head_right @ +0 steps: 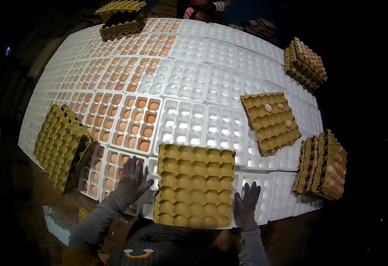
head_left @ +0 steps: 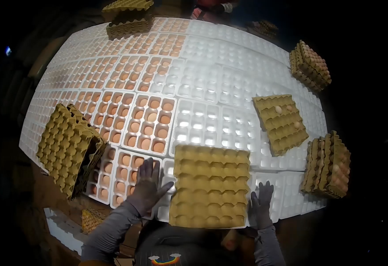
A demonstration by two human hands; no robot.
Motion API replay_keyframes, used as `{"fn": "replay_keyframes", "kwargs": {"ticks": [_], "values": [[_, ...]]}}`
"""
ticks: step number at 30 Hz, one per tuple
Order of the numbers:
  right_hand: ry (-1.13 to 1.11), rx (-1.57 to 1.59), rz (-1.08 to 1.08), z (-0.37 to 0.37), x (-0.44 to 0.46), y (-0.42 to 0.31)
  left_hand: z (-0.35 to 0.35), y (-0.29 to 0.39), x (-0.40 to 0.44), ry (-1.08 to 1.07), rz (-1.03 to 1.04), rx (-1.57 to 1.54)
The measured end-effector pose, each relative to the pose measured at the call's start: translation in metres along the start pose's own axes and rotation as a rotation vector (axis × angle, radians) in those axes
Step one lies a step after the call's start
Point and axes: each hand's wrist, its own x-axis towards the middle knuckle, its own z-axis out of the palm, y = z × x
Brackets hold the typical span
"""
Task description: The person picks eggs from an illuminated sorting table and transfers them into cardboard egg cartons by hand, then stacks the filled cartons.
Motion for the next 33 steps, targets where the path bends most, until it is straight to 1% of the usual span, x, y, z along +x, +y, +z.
{"fn": "replay_keyframes", "kwargs": {"ticks": [2, 3, 5, 6, 7, 9, 10, 12, 13, 15, 17, 19, 20, 21, 23, 24, 25, 27, 28, 30, 31, 32, 33], "values": [[-0.198, -0.088, 0.098, -0.005, -0.015, -0.011, 0.055, 0.018, -0.043, -0.143, -0.083, 0.033], [-0.128, -0.064, -0.003, 0.0, -0.024, -0.015, 0.072, 0.033, -0.055, -0.198, -0.124, 0.027], [-0.071, 0.041, 0.067, 0.006, -0.025, -0.016, 0.085, 0.055, -0.064, -0.07, -0.134, -0.168], [-0.073, 0.17, 0.112, -0.006, -0.021, -0.021, 0.079, 0.062, -0.065, -0.026, -0.137, -0.249], [-0.046, 0.217, 0.044, -0.023, -0.02, -0.029, 0.049, 0.084, -0.068, -0.035, -0.204, -0.441], [-0.191, 0.973, 0.142, -0.058, -0.009, -0.082, 0.033, 0.086, -0.082, 0.069, -0.122, -1.011], [-0.176, 0.906, 0.048, -0.06, -0.004, -0.095, 0.043, 0.072, -0.083, 0.203, -0.042, -1.161], [-0.085, 0.799, -0.139, -0.058, 0.002, -0.119, -0.019, 0.075, -0.101, 0.371, -0.118, -1.285], [-0.098, 0.809, -0.14, -0.056, 0.003, -0.136, -0.049, 0.07, -0.106, 0.442, -0.155, -1.354], [-0.132, 0.83, -0.132, -0.047, 0.007, -0.179, -0.093, 0.02, -0.123, 0.761, -0.09, -1.202], [-0.175, 0.846, -0.104, -0.036, 0.006, -0.22, -0.149, -0.032, -0.153, 0.895, -0.283, -1.306], [-0.226, 0.851, -0.063, -0.028, 0.0, -0.243, -0.167, -0.132, -0.164, 1.194, -0.156, -1.177], [-0.258, 0.857, -0.054, -0.011, -0.002, -0.24, -0.166, -0.194, -0.169, 1.266, -0.207, -1.09], [-0.299, 0.853, -0.033, -0.006, -0.004, -0.249, -0.163, -0.237, -0.17, 1.335, -0.258, -1.001], [-0.37, 0.838, -0.016, 0.0, -0.009, -0.27, -0.165, -0.254, -0.166, 1.175, -0.67, -1.01], [-0.389, 0.839, -0.048, 0.009, -0.009, -0.272, -0.148, -0.282, -0.163, 1.156, -0.666, -0.921], [-0.431, 0.877, 0.042, 0.014, -0.01, -0.278, -0.131, -0.311, -0.161, 1.138, -0.662, -0.83], [-0.455, 0.809, -0.001, 0.025, -0.007, -0.287, -0.122, -0.32, -0.154, 1.15, -0.648, -0.651], [-0.41, 0.762, -0.082, 0.026, -0.007, -0.291, -0.121, -0.326, -0.159, 1.07, -0.7, -0.681], [-0.441, 0.743, -0.075, 0.027, -0.007, -0.297, -0.15, -0.275, -0.172, 0.942, -0.675, -0.85], [-0.453, 0.742, -0.068, 0.027, -0.008, -0.301, -0.149, -0.276, -0.175, 0.926, -0.577, -0.862], [-0.454, 0.724, -0.116, 0.032, -0.006, -0.298, -0.147, -0.284, -0.176, 0.891, -0.568, -0.906], [-0.453, 0.727, -0.103, 0.034, -0.007, -0.298, -0.145, -0.293, -0.178, 0.861, -0.563, -0.947]]}}
